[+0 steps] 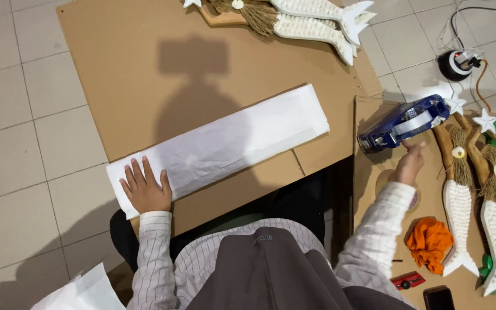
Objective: Wrapping decorative wooden mermaid figurines in white tissue paper for protection during shipping
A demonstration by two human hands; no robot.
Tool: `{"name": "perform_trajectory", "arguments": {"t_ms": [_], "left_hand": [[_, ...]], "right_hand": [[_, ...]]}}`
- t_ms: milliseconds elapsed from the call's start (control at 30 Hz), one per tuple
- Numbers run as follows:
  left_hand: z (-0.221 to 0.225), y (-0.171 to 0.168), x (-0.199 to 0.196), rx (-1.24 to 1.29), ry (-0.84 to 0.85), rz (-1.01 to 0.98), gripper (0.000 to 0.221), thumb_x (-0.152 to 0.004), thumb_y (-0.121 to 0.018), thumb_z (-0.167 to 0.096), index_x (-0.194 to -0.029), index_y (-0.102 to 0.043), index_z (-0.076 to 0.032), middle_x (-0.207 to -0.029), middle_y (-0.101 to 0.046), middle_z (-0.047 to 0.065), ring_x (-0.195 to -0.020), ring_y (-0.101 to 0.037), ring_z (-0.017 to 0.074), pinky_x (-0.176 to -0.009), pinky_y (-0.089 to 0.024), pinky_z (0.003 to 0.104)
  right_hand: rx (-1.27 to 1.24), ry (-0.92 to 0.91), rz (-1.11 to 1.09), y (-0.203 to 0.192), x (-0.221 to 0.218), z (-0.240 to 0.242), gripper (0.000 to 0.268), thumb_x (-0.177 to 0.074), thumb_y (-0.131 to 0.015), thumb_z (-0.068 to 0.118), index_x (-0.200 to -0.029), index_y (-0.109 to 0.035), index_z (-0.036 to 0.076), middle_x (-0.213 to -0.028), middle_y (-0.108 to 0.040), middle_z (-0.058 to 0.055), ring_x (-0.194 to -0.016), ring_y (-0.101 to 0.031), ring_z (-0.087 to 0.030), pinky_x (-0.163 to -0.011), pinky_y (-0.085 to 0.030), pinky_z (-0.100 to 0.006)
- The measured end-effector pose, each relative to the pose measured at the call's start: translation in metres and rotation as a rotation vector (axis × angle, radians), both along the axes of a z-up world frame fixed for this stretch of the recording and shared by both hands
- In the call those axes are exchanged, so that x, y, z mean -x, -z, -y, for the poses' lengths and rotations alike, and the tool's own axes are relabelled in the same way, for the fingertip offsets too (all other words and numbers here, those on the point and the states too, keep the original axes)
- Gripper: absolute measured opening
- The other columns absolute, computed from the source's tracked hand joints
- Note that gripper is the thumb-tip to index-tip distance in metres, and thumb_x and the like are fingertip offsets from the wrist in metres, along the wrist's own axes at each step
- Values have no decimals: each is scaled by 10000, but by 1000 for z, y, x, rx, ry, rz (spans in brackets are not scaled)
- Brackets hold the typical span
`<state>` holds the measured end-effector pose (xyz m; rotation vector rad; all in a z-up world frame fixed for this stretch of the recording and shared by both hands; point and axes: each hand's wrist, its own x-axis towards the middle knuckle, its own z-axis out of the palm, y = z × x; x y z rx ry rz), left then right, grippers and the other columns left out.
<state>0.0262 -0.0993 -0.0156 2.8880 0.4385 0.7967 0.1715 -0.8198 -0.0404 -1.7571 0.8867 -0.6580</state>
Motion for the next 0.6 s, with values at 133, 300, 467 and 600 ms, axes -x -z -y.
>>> {"name": "perform_trajectory", "arguments": {"t_ms": [133,300,467,600], "left_hand": [[2,-1,0,15,-1,-4,645,-1057,-510,-508,-1540,-537,-81,-1545,-508,243,-1466,-377,446,-1189,-160,604],[4,-5,1,55,-3,-22,649,-1067,-491,-515,-1541,-529,-74,-1549,-498,245,-1475,-362,447,-1200,-139,599],[5,-10,1,59,-8,-22,646,-1063,-488,-507,-1544,-517,-76,-1549,-493,245,-1472,-360,448,-1197,-143,605],[3,-7,0,60,1,-19,655,-1070,-478,-522,-1546,-514,-73,-1549,-490,252,-1467,-358,456,-1191,-144,612]], "right_hand": [[-96,-138,-249,-48,-4,-29,596,-1070,-468,691,-991,-781,190,-1047,-567,-129,-841,-471,-275,-741,-469,-443],[-331,-145,-86,-47,-15,-35,507,-1053,-749,484,-1150,-697,-11,-1183,-621,-264,-1134,-606,-451,-993,-417,-626],[-750,-103,44,-40,-23,-20,515,-1059,-769,348,-1327,-412,91,-1325,-436,-189,-1299,-389,-444,-1030,-331,-748],[-902,-251,25,-83,-17,-30,383,-1106,-547,422,-1370,-424,174,-1601,34,-271,-1508,-1,-576,-1123,-112,-786]]}}
